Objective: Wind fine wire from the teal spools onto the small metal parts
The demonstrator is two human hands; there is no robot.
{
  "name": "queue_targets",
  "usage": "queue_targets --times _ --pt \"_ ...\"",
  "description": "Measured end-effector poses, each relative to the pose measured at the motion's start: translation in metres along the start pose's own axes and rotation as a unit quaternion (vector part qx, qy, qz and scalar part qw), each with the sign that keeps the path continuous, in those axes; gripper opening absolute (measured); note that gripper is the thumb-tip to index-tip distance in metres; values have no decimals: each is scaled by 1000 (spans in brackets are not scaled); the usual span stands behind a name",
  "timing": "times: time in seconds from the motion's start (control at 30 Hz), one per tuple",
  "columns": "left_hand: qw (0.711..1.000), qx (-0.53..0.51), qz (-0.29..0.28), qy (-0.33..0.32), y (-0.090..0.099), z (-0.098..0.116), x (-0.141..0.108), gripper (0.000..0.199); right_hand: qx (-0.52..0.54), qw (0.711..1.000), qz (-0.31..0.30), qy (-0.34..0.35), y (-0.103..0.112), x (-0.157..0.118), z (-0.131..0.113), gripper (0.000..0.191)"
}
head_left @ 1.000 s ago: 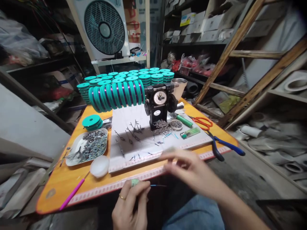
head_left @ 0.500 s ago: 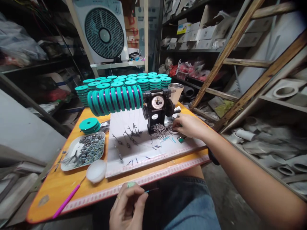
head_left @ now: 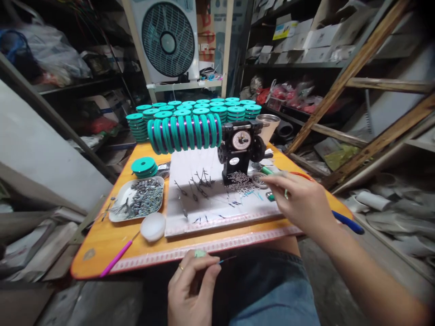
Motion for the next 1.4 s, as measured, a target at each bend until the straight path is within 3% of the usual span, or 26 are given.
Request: queue_targets --times 0.07,0.13,0.23,0.37,0.73,1.0,1.13,1.23,1.4 --pt "1000 3 -3 -16 2 2 0 14 135 990 7 -38 13 -21 -32 16" --pt "1000 3 -11 -22 3 2 -1 11 240 969 -27 -60 19 -42 -62 18" --pt "999 10 -14 -33 6 3 -2 8 296 947 -34 -121 23 -65 -85 27" --pt "999 10 -6 -43 8 7 -2 6 308 932 -37 -187 17 -75 -87 31" --pt "999 -31 -4 -31 7 9 -1 4 333 913 -53 -230 12 -83 -86 31" --pt "994 -95 -29 -52 2 20 -4 3 395 850 -129 -323 -6 -89 -93 32" --pt "991 -124 -30 -31 2 19 -3 3 403 824 -134 -375 -7 -91 -92 35" --pt "993 -116 -11 -26 5 16 -3 7 382 835 -113 -380 -1 -90 -85 30" --pt "991 -99 -24 -83 6 23 -2 1 354 906 -78 -220 15 -79 -83 29"
Point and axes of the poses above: each hand's wrist, its own x-axis towards the middle knuckle, its own y-axis out of the back of the hand, z = x × y, the point moved 5 cm from there along x, towards the middle knuckle, and after that the axes turned 12 degrees about z, right-handed, at the moved point
